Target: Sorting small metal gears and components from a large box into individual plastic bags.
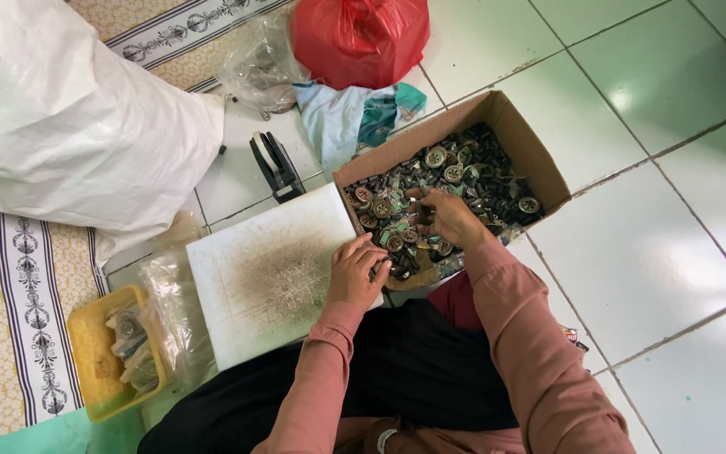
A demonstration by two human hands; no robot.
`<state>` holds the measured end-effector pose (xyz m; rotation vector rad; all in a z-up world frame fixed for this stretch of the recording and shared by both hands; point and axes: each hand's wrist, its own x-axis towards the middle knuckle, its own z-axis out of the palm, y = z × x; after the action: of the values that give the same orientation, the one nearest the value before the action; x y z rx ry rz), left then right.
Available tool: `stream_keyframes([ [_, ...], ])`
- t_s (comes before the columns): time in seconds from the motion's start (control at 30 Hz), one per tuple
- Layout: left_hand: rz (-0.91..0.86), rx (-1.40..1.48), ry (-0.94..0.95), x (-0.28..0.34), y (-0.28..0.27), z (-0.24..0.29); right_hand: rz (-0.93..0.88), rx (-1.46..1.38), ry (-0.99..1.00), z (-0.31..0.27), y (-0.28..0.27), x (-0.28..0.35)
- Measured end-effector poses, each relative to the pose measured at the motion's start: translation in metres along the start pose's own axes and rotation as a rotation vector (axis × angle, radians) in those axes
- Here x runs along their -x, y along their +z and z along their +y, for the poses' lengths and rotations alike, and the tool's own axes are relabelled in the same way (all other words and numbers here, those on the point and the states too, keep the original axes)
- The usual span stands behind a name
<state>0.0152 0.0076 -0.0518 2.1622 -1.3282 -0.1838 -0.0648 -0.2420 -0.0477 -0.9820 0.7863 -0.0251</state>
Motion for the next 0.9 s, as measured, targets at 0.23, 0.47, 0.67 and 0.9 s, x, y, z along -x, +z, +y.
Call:
stream_keyframes([
  [0.23,0.208,0.277,0.085,0.004,-0.013,-0.013,0.047,0.08,-0.048,0.009,-0.006,0.0],
  [0.47,0.013,0.008,-0.208,0.067,-0.139,-0.044,-0.109,0.309,-0.207,-0.02,0.075,0.068],
  [0.67,-0.037,-0.195,-0.33,0.09,-0.139,-0.099,-0.244,0.592,-0.537,0.029,0.195,0.055],
  [0.9,0.022,-0.268,-0.27,0.079,-0.09,-0.132,-0.293,1.073,-1.028,0.08,0.238,0.057],
])
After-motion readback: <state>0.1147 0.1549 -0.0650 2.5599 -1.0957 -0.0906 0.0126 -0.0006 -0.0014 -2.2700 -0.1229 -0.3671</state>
